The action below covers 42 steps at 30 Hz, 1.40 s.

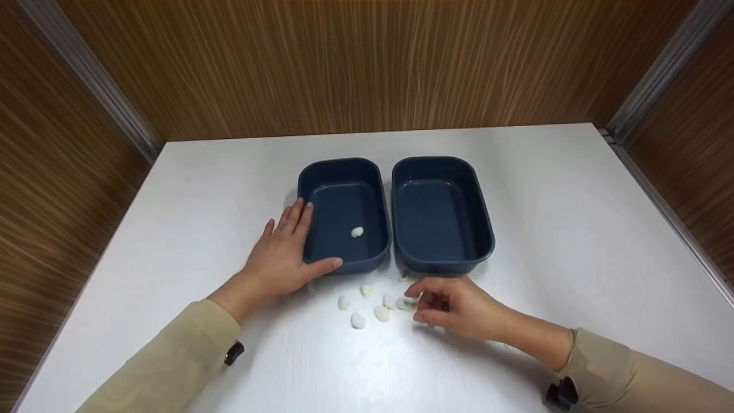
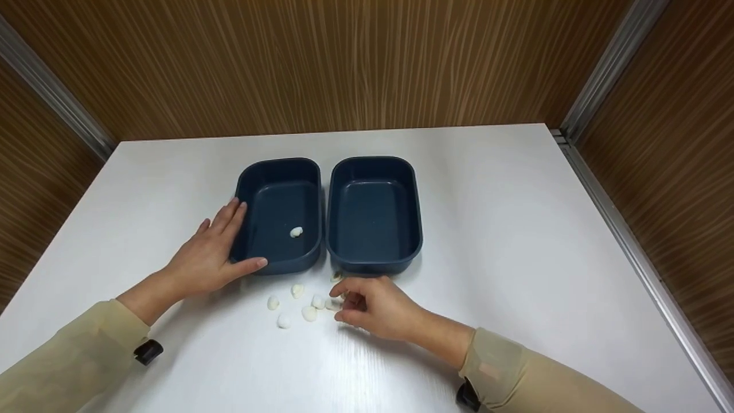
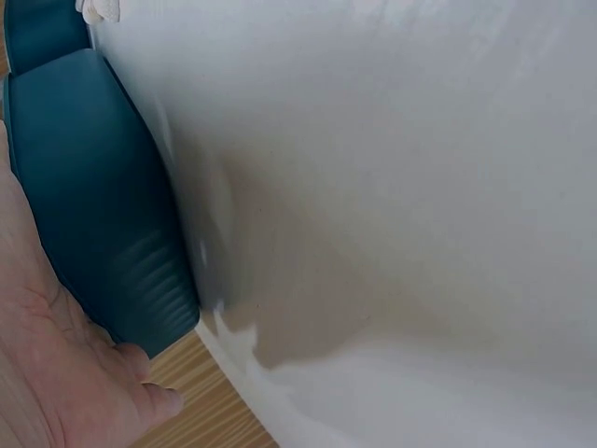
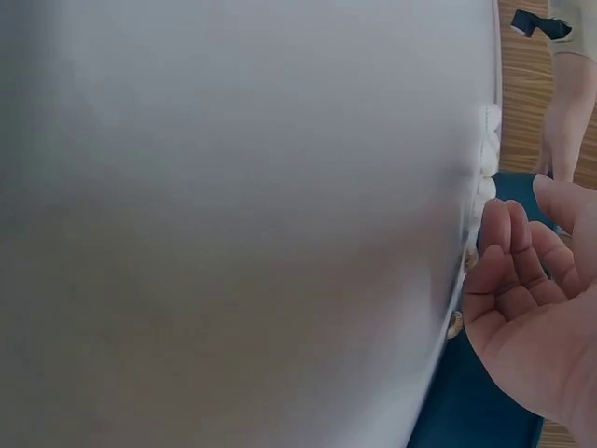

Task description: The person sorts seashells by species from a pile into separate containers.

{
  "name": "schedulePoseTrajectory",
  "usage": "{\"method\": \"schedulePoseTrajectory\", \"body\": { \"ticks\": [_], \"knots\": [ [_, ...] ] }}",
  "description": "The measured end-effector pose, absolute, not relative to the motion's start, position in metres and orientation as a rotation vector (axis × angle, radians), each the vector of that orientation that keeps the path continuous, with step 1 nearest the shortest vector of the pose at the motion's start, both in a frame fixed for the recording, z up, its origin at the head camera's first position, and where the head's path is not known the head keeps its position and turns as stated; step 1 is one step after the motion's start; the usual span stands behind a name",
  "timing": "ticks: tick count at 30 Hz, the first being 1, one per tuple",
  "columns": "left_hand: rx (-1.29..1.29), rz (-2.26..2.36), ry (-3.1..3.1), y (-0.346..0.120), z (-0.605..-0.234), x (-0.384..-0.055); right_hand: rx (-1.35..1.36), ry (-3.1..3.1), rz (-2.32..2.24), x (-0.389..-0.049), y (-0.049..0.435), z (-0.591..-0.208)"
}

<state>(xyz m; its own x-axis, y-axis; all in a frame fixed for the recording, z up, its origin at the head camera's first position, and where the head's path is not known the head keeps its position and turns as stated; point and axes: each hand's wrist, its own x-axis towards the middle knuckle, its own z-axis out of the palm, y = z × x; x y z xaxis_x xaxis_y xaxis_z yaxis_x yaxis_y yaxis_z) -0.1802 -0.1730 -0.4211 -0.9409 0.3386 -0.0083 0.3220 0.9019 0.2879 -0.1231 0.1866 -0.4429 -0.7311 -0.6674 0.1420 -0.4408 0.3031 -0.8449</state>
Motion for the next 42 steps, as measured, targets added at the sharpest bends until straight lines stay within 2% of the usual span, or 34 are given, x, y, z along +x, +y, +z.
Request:
{"method": "schedulePoseTrajectory", "body": {
  "ticks": [13,42],
  "knots": [
    [0.522,0.445,3.006,-0.176,-0.421,-0.178,-0.957,2.368,-1.301,-0.129,0.183,-0.452],
    [0.516,0.435,3.005,-0.174,-0.422,-0.178,-1.021,2.467,-1.236,-0.129,0.178,-0.461]
  ]
}}
